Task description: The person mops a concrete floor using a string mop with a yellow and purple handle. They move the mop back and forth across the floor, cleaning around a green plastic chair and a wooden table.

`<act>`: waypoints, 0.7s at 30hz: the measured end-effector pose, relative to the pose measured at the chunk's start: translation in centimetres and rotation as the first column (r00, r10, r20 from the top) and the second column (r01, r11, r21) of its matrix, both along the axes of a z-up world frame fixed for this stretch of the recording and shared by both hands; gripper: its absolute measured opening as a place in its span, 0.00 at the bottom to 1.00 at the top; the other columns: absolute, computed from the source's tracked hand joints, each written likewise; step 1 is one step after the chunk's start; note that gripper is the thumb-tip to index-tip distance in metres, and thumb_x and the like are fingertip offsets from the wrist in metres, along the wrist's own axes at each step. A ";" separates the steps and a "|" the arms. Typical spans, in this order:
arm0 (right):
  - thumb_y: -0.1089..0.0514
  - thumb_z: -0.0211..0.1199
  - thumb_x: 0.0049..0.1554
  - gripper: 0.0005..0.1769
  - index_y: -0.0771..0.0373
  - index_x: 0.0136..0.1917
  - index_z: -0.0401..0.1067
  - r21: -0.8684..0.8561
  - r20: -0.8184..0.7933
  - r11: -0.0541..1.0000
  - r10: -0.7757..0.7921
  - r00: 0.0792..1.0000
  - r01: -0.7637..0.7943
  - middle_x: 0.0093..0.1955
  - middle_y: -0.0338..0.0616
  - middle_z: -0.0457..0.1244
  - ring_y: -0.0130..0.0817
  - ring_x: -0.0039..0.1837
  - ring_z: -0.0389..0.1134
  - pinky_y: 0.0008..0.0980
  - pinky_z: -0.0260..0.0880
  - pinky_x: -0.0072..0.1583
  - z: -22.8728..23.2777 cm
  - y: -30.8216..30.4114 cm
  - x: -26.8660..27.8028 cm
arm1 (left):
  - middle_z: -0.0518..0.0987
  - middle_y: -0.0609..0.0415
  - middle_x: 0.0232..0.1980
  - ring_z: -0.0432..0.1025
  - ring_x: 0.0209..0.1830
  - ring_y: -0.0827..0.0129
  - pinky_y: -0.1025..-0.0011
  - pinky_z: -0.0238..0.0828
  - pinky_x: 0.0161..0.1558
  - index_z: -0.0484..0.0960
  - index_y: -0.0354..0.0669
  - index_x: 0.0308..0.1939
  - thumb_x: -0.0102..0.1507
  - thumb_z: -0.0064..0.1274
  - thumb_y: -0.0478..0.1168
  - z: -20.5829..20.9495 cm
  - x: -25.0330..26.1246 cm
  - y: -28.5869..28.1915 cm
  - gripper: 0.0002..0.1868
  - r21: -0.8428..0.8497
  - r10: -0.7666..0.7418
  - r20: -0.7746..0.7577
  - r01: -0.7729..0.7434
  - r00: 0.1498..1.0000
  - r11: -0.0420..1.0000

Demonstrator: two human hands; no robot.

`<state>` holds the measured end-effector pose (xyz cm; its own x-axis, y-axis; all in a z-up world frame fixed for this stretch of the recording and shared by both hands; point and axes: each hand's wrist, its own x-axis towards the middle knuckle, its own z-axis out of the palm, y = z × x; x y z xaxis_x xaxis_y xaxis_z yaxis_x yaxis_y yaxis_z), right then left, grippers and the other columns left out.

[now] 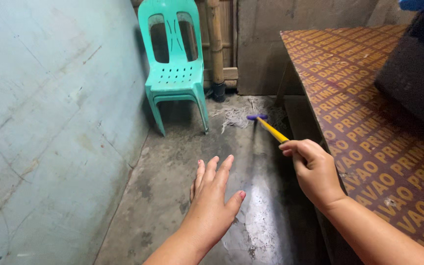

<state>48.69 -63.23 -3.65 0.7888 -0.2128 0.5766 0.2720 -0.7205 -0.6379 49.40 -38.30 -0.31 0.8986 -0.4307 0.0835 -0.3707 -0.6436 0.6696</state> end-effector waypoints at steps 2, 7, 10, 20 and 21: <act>0.74 0.56 0.55 0.13 0.65 0.48 0.77 0.008 0.033 1.000 -0.020 0.999 0.020 0.45 0.44 0.71 0.34 0.49 0.73 0.29 0.71 0.53 2.0 2.1 -1.0 | 0.52 0.41 0.79 0.35 0.81 0.40 0.49 0.36 0.74 0.59 0.53 0.77 0.59 0.59 0.45 0.3 -0.2 0.7 0.43 0.007 -0.022 0.030 0.021 0.999 1.000; 0.70 0.58 0.59 0.08 0.65 0.47 0.78 0.140 0.072 0.990 0.011 0.997 -0.021 0.43 0.41 0.73 0.26 0.47 0.74 0.26 0.72 0.50 8.4 8.3 -5.9 | 0.53 0.42 0.78 0.37 0.81 0.40 0.49 0.37 0.73 0.59 0.54 0.78 0.59 0.59 0.46 1.4 -1.2 2.2 0.44 -0.034 -0.099 0.094 0.103 0.991 0.994; 0.70 0.59 0.60 0.09 0.65 0.50 0.78 0.224 0.084 0.973 0.036 0.996 -0.054 0.42 0.41 0.72 0.24 0.43 0.72 0.23 0.72 0.46 12.3 11.5 -10.1 | 0.53 0.43 0.81 0.36 0.81 0.41 0.49 0.37 0.73 0.59 0.55 0.78 0.59 0.59 0.46 1.9 -2.4 3.1 0.43 -0.050 -0.156 0.089 0.161 0.984 0.986; 0.69 0.59 0.63 0.10 0.69 0.58 0.71 0.147 0.249 0.982 -0.150 0.957 0.116 0.34 0.39 0.64 0.20 0.33 0.63 0.22 0.64 0.37 18.2 20.3 -22.1 | 0.51 0.42 0.82 0.35 0.82 0.43 0.48 0.35 0.73 0.58 0.57 0.79 0.60 0.58 0.45 1.0 -7.4 7.0 0.43 -0.097 -0.300 0.017 0.300 0.954 0.949; 0.70 0.59 0.63 0.09 0.68 0.57 0.70 0.165 0.267 0.982 -0.134 0.954 0.092 0.34 0.39 0.65 0.19 0.33 0.64 0.21 0.64 0.37 17.3 20.5 -22.2 | 0.52 0.42 0.81 0.35 0.82 0.43 0.48 0.35 0.73 0.58 0.56 0.79 0.60 0.58 0.46 0.6 -7.9 7.5 0.43 -0.100 -0.301 0.025 0.302 0.953 0.948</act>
